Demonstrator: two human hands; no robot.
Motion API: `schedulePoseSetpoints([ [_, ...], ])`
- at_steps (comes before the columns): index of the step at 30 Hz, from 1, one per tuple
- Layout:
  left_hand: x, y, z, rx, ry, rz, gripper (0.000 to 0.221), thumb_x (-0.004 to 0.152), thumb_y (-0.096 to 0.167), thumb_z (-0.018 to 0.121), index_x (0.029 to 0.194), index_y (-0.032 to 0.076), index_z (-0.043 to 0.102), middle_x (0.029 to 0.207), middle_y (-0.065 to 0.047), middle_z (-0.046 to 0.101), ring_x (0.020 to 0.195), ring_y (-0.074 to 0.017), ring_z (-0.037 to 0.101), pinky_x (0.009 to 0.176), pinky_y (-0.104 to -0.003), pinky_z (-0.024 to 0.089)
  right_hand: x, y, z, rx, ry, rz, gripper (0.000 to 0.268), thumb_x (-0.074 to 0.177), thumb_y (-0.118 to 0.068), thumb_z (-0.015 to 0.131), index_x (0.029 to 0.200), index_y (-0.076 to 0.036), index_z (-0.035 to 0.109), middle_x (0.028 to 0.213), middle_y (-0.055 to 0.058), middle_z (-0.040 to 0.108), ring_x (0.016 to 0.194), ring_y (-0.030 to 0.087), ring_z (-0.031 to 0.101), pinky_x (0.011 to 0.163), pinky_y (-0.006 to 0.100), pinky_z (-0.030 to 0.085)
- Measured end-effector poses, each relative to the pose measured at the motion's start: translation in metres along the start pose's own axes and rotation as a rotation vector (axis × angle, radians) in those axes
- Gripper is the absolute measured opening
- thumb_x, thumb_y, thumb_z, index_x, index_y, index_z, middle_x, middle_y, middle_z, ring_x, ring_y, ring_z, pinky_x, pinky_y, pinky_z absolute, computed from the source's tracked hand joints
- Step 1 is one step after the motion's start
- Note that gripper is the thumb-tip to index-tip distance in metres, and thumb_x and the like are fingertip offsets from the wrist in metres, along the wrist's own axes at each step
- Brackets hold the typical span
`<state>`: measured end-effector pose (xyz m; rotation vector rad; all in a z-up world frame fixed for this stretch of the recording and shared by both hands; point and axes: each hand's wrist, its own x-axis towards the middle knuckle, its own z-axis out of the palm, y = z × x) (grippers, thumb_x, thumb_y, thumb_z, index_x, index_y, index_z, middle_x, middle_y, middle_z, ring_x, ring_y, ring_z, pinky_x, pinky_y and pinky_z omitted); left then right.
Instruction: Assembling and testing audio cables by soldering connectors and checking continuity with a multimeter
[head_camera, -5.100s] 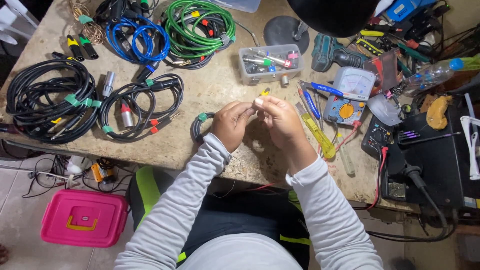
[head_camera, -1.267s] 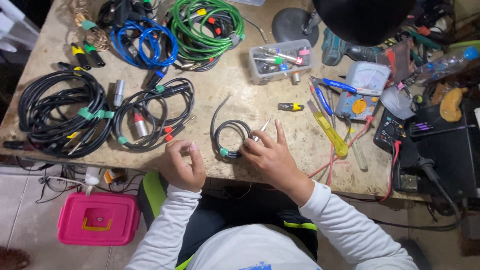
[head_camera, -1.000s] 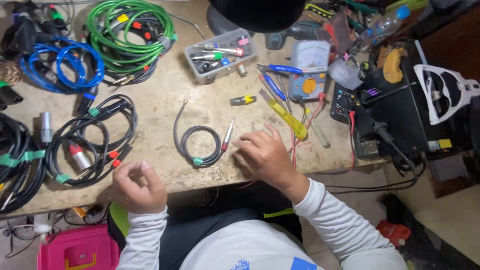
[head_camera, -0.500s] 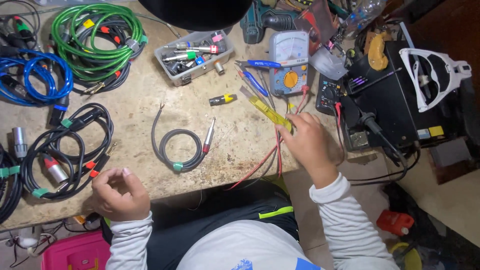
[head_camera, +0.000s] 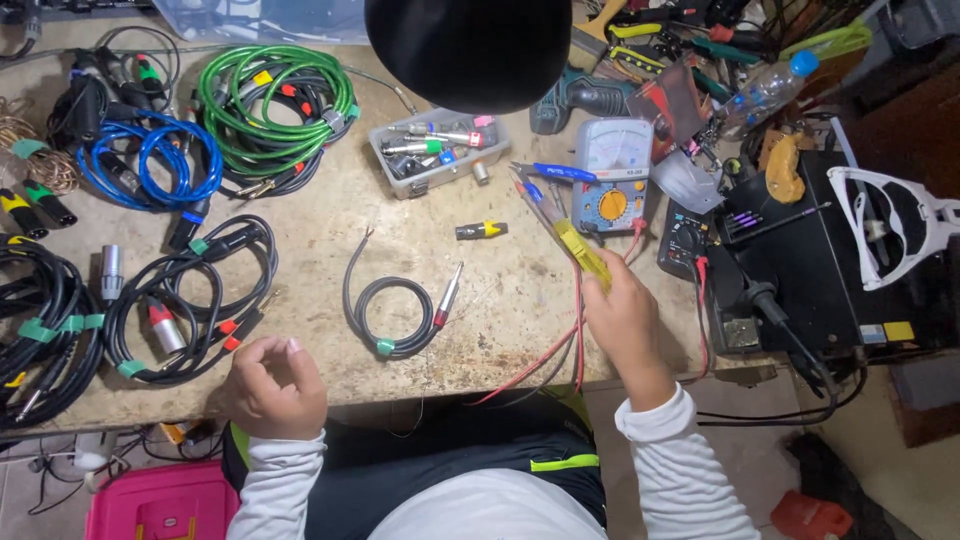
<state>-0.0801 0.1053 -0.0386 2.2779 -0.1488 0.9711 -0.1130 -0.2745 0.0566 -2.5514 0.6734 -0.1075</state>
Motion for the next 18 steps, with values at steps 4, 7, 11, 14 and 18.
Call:
schedulePoseSetpoints([
  [4,-0.002,-0.001,0.0,0.004,0.0,0.005,0.012,0.099,0.0,0.07,0.106,-0.003,0.06,0.09,-0.015,0.07,0.071,-0.03,0.067,0.062,-0.039,0.052,-0.003,-0.009,-0.004,0.426,0.006,0.173,0.019,0.101,-0.03,0.065,0.102,-0.012,0.069,0.075,0.0,0.063,0.055,0.015,0.061,0.051,0.03,0.046],
  [7,-0.003,-0.002,0.001,0.037,0.009,0.007,0.013,0.099,0.002,0.07,0.108,-0.001,0.061,0.091,-0.014,0.071,0.075,-0.0322,0.067,0.066,-0.042,0.052,-0.001,-0.009,0.0,0.552,-0.104,0.215,0.019,0.103,-0.02,0.06,0.118,-0.01,0.067,0.082,0.005,0.07,0.057,0.01,0.055,0.054,0.026,0.047],
  [11,0.006,-0.002,0.009,0.052,-0.008,0.022,0.012,0.098,0.004,0.07,0.107,0.001,0.063,0.096,-0.014,0.071,0.078,-0.0332,0.066,0.069,-0.044,0.051,0.02,0.015,0.024,0.406,0.007,0.065,0.041,0.102,-0.042,0.061,0.078,-0.011,0.072,0.058,-0.002,0.051,0.055,0.013,0.046,0.056,0.03,0.032],
  [14,0.033,0.006,0.045,0.076,0.035,0.323,0.01,0.09,0.02,0.071,0.098,0.013,0.071,0.09,-0.004,0.061,0.082,-0.0282,0.068,0.077,-0.04,0.053,0.047,0.05,0.052,0.175,0.09,0.249,0.054,0.086,-0.078,0.069,0.072,-0.027,0.078,0.053,0.004,0.063,0.057,0.029,0.066,0.059,0.033,0.051],
  [18,0.09,0.062,0.107,-0.047,-0.174,0.388,0.034,0.084,0.021,0.077,0.116,0.013,0.071,0.11,-0.012,0.062,0.106,-0.0369,0.063,0.084,-0.049,0.055,0.04,0.043,0.05,0.194,0.03,0.259,0.044,0.091,-0.063,0.067,0.081,-0.022,0.08,0.069,0.006,0.071,0.076,0.031,0.07,0.072,0.039,0.054],
])
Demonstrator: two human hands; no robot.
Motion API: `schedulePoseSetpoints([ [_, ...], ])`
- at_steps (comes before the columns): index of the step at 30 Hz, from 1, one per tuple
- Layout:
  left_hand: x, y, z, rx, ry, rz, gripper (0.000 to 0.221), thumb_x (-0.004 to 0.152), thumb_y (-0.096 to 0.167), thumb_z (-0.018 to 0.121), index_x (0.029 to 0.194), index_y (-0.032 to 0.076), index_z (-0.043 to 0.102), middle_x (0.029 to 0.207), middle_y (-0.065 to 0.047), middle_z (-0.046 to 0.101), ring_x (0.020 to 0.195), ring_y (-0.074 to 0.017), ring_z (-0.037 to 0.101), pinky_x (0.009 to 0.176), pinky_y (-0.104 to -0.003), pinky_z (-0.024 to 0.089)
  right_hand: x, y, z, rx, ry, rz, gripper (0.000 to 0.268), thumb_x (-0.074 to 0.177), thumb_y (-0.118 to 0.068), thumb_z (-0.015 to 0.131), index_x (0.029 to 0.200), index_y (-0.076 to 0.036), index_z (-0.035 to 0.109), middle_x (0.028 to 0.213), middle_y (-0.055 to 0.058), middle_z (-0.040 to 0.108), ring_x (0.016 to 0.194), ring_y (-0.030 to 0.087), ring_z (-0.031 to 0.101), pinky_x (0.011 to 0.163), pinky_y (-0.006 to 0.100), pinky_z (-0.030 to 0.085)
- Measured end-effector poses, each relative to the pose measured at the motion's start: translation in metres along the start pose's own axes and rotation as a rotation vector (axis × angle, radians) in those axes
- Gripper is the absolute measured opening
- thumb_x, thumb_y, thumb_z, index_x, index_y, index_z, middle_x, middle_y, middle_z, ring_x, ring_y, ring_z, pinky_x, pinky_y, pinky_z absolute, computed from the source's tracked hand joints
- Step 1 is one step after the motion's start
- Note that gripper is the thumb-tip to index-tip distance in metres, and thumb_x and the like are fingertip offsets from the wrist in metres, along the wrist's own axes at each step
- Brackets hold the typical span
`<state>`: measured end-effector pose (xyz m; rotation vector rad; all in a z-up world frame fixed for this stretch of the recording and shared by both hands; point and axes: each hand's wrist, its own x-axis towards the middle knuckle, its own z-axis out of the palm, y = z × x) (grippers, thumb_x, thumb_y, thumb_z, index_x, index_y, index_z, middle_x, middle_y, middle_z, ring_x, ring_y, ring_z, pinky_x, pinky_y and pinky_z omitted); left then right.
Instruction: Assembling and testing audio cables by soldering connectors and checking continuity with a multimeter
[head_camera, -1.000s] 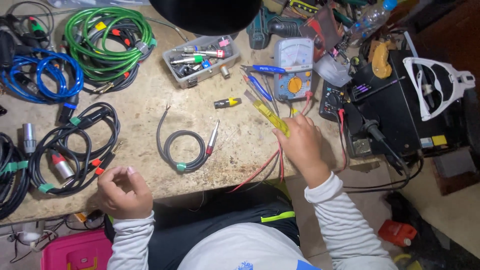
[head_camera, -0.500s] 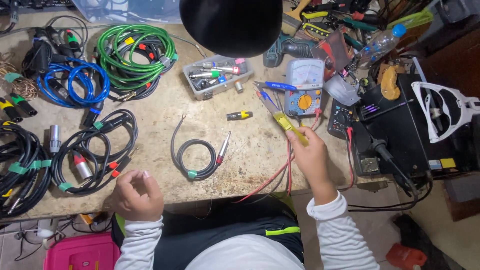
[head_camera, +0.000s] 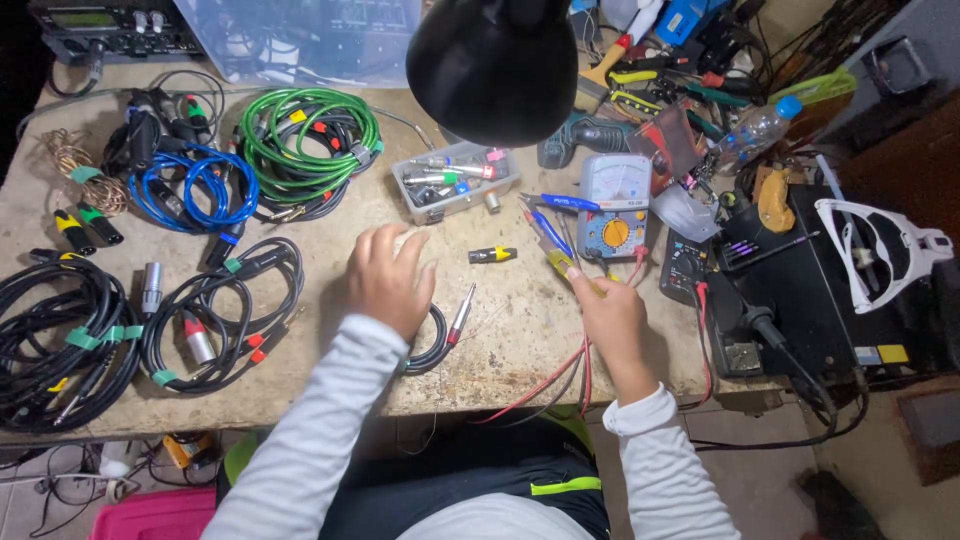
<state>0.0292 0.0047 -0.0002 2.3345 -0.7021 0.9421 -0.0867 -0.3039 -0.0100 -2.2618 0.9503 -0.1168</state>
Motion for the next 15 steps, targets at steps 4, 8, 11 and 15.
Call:
schedulePoseSetpoints([
  [4,0.036,-0.01,0.054,0.159,-0.265,-0.107,0.054,0.075,0.031,0.087,0.124,0.02,0.066,0.124,-0.006,0.058,0.131,-0.033,0.049,0.096,-0.051,0.053,-0.051,-0.043,-0.025,0.041,0.022,-0.151,0.036,0.1,-0.039,0.057,0.114,-0.013,0.078,0.093,0.019,0.076,0.096,0.039,0.072,0.082,0.05,0.055],
  [8,0.037,-0.036,0.069,0.132,-0.148,-0.091,0.029,0.078,0.027,0.087,0.096,0.016,0.067,0.114,-0.001,0.06,0.122,-0.032,0.058,0.091,-0.046,0.058,-0.063,-0.061,-0.03,-0.01,0.006,-0.346,0.041,0.098,-0.021,0.053,0.128,0.003,0.068,0.109,0.034,0.07,0.109,0.049,0.067,0.094,0.057,0.052],
  [11,0.037,-0.05,0.048,0.038,-0.226,-0.101,0.022,0.088,0.027,0.079,0.097,0.016,0.063,0.117,0.001,0.06,0.105,-0.0297,0.07,0.084,-0.044,0.063,-0.023,-0.047,0.004,-0.029,0.08,-0.568,0.041,0.098,-0.022,0.054,0.13,0.001,0.066,0.109,0.028,0.07,0.107,0.047,0.066,0.092,0.053,0.052],
  [15,0.023,-0.085,0.029,-0.032,-0.267,-0.128,0.019,0.089,0.024,0.08,0.095,0.017,0.063,0.123,0.006,0.062,0.104,-0.0307,0.072,0.085,-0.044,0.063,-0.007,-0.065,0.02,-0.245,0.149,-0.589,0.053,0.093,-0.031,0.066,0.139,-0.004,0.061,0.121,0.018,0.063,0.116,0.038,0.058,0.094,0.054,0.05],
])
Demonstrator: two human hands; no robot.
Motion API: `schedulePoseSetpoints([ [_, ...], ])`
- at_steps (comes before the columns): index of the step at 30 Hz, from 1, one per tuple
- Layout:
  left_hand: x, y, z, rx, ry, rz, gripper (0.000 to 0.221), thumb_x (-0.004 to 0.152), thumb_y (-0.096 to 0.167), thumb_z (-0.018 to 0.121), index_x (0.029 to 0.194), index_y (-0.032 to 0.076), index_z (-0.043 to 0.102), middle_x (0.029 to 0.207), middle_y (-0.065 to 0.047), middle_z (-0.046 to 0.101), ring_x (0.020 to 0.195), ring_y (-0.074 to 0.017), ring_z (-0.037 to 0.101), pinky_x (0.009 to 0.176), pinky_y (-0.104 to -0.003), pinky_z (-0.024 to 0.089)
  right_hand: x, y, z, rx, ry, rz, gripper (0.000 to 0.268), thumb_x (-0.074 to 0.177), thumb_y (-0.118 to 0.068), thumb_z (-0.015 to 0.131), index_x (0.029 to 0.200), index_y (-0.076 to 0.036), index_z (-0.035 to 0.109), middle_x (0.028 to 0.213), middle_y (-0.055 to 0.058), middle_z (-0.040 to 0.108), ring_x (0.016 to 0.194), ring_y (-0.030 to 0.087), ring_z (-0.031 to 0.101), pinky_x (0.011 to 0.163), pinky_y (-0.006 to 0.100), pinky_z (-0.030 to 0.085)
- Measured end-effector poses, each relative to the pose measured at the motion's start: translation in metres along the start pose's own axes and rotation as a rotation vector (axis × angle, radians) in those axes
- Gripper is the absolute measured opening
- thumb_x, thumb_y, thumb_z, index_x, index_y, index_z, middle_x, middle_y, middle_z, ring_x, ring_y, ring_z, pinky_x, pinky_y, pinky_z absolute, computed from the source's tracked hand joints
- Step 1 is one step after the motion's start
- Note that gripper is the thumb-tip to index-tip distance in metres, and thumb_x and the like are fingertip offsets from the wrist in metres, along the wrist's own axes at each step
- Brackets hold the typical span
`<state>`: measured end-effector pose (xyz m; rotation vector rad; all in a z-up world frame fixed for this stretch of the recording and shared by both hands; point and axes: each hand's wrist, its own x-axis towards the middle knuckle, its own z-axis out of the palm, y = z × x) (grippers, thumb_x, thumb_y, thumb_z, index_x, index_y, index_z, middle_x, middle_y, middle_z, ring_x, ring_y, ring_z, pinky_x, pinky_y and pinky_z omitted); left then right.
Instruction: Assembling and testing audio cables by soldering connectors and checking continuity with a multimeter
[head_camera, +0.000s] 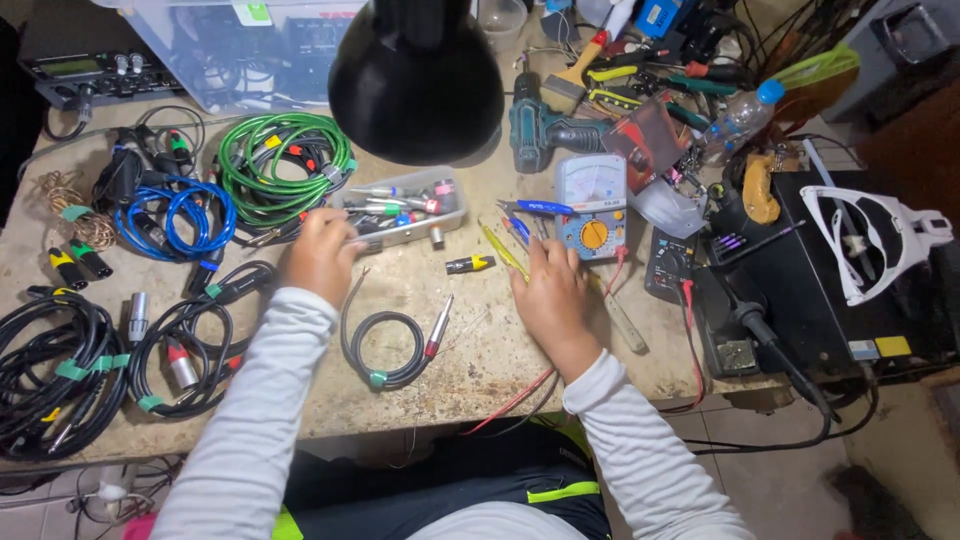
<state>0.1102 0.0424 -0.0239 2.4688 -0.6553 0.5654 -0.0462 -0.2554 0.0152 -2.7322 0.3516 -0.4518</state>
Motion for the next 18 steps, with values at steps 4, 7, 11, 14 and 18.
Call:
schedulePoseSetpoints([
  [4,-0.015,-0.015,-0.028,-0.111,-0.027,-0.026,0.019,0.087,0.018,0.084,0.092,0.015,0.066,0.124,0.005,0.065,0.111,-0.0293,0.071,0.091,-0.04,0.06,0.006,0.001,0.016,-0.302,0.021,0.019,0.051,0.088,-0.039,0.073,0.129,-0.009,0.069,0.114,0.013,0.064,0.113,0.034,0.056,0.086,0.056,0.048],
  [7,-0.015,-0.005,-0.035,-0.182,-0.001,-0.028,0.019,0.085,0.013,0.086,0.09,0.012,0.067,0.121,0.002,0.067,0.11,-0.0305,0.071,0.091,-0.039,0.06,0.016,0.02,0.047,-0.365,0.201,-0.123,0.041,0.079,-0.035,0.079,0.113,-0.012,0.073,0.1,0.009,0.062,0.095,0.031,0.059,0.073,0.05,0.047],
  [11,-0.014,-0.007,-0.021,-0.23,0.028,-0.001,0.019,0.082,0.012,0.087,0.089,0.011,0.069,0.12,-0.001,0.067,0.108,-0.0309,0.071,0.09,-0.039,0.06,0.041,0.04,0.093,-0.373,0.259,-0.162,0.037,0.074,-0.032,0.083,0.105,-0.013,0.074,0.09,0.006,0.061,0.086,0.03,0.06,0.069,0.049,0.047],
  [14,-0.013,-0.003,-0.013,-0.297,0.033,0.003,0.017,0.084,0.011,0.085,0.089,0.011,0.07,0.119,-0.001,0.068,0.109,-0.0312,0.071,0.091,-0.038,0.059,0.057,0.032,0.1,-0.384,0.305,-0.174,0.041,0.068,-0.032,0.087,0.103,-0.015,0.074,0.085,0.006,0.062,0.083,0.031,0.062,0.067,0.049,0.047],
  [18,-0.014,-0.003,-0.01,-0.303,0.023,0.032,0.017,0.082,0.011,0.085,0.088,0.012,0.069,0.119,0.0,0.068,0.111,-0.0294,0.07,0.093,-0.038,0.059,0.054,-0.003,0.06,-0.322,0.223,-0.142,0.042,0.075,-0.039,0.084,0.107,-0.013,0.075,0.088,0.008,0.066,0.085,0.032,0.064,0.067,0.051,0.051],
])
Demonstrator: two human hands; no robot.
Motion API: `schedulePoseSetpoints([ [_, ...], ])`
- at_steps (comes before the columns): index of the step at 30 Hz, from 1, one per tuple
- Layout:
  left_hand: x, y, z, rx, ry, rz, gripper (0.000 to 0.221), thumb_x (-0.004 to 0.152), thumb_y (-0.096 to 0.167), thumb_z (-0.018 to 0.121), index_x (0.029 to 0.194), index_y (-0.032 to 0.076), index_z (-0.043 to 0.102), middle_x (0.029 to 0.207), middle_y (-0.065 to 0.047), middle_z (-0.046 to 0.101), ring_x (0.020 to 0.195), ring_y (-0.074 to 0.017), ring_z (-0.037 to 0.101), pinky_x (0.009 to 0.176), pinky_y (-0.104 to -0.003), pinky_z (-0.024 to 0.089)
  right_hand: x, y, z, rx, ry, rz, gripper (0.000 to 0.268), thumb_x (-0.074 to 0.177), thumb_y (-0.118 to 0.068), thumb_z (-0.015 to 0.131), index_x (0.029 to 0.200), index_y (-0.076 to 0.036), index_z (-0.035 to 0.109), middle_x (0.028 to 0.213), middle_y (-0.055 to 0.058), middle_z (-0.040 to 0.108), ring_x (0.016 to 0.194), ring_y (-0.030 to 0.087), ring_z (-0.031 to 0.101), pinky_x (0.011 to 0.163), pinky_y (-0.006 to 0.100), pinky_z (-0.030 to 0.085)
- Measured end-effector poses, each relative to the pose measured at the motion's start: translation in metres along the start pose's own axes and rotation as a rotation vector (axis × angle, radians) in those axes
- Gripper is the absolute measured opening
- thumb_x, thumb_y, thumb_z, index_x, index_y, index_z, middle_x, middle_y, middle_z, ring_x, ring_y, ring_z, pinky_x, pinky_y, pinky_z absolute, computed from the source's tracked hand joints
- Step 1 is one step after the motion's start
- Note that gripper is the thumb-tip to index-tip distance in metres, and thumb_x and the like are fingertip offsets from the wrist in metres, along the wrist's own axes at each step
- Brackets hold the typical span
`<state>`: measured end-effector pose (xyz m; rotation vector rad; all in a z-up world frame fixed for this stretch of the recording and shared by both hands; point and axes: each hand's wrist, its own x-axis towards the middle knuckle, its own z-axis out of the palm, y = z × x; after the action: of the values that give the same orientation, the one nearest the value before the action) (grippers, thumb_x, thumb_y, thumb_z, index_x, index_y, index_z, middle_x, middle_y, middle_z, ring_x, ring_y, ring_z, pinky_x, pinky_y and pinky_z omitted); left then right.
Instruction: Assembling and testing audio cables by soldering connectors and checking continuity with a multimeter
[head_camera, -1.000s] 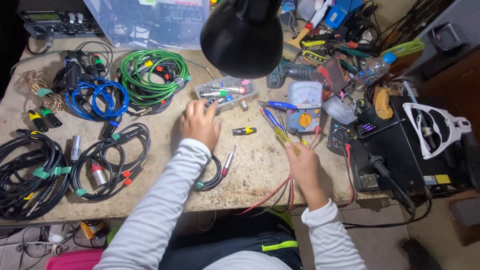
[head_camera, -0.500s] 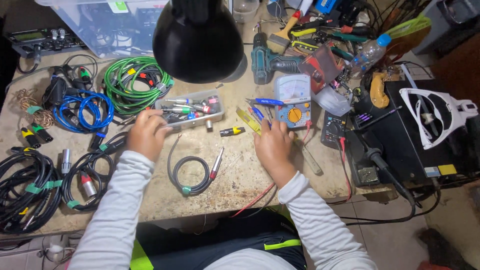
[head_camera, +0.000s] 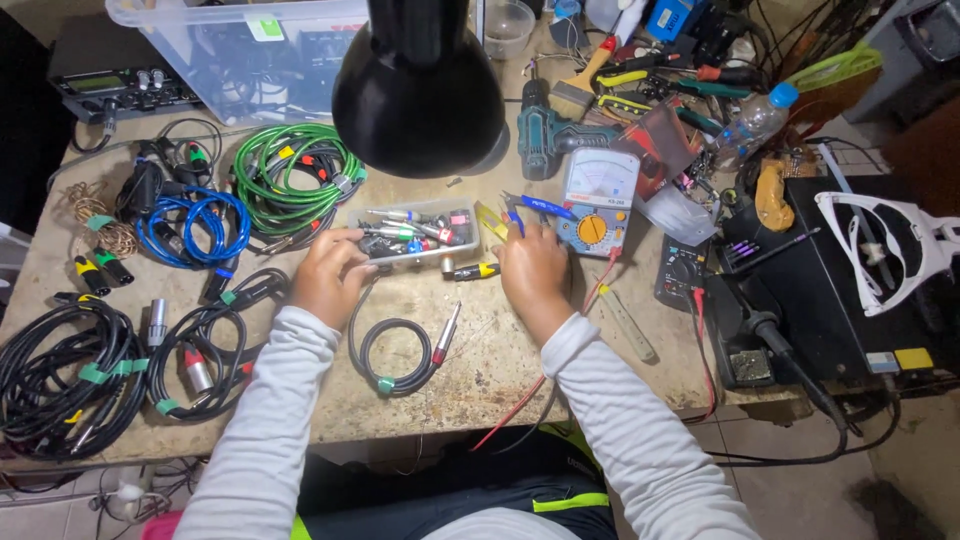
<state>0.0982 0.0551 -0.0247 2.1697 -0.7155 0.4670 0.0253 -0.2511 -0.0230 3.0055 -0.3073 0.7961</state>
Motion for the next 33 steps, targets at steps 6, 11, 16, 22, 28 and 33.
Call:
schedulePoseSetpoints([
  [6,-0.005,0.007,-0.002,0.007,-0.006,-0.001,0.016,0.082,0.012,0.084,0.09,0.013,0.07,0.12,0.0,0.07,0.111,-0.0279,0.071,0.093,-0.038,0.059,0.006,0.02,-0.008,0.135,-0.112,0.016,0.034,0.088,-0.04,0.074,0.112,-0.016,0.075,0.093,0.004,0.067,0.095,0.028,0.065,0.07,0.047,0.058],
  [11,-0.015,0.036,-0.009,0.092,0.051,-0.007,0.019,0.084,0.017,0.083,0.1,0.015,0.072,0.127,-0.001,0.068,0.114,-0.0296,0.07,0.091,-0.042,0.06,0.062,0.04,-0.061,0.069,0.14,0.078,0.054,0.08,-0.028,0.084,0.13,-0.018,0.068,0.121,0.012,0.054,0.114,0.038,0.049,0.09,0.065,0.045],
  [16,-0.072,0.068,-0.031,0.119,0.341,0.021,0.041,0.09,0.022,0.081,0.123,0.004,0.066,0.128,-0.017,0.061,0.121,-0.0381,0.062,0.106,-0.046,0.049,0.078,0.105,-0.009,0.056,0.114,0.036,0.058,0.078,-0.032,0.088,0.131,-0.022,0.068,0.128,0.014,0.051,0.129,0.05,0.041,0.096,0.071,0.041],
  [22,-0.146,0.119,-0.058,0.16,0.31,-0.143,0.035,0.095,-0.014,0.081,0.122,-0.018,0.06,0.122,-0.034,0.056,0.118,-0.0449,0.059,0.092,-0.047,0.06,0.057,0.117,-0.064,0.185,-0.072,-0.085,0.055,0.09,-0.037,0.083,0.138,-0.017,0.067,0.136,0.014,0.054,0.13,0.046,0.037,0.097,0.062,0.043],
  [28,-0.169,0.151,-0.051,0.221,0.314,-0.159,0.02,0.101,-0.004,0.081,0.11,-0.01,0.065,0.109,-0.027,0.063,0.103,-0.0424,0.065,0.096,-0.051,0.057,-0.013,0.139,-0.144,0.32,-0.034,0.098,0.013,0.102,-0.015,0.074,0.105,-0.005,0.066,0.107,0.014,0.065,0.092,0.028,0.063,0.076,0.041,0.049],
  [33,-0.151,0.194,-0.024,-0.058,0.003,-0.047,0.017,0.091,0.009,0.075,0.105,0.003,0.067,0.1,-0.013,0.07,0.092,-0.0307,0.066,0.088,-0.041,0.053,-0.086,0.124,-0.159,0.348,-0.487,0.385,0.043,0.09,-0.03,0.077,0.127,-0.009,0.07,0.123,0.014,0.067,0.096,0.026,0.067,0.077,0.04,0.056],
])
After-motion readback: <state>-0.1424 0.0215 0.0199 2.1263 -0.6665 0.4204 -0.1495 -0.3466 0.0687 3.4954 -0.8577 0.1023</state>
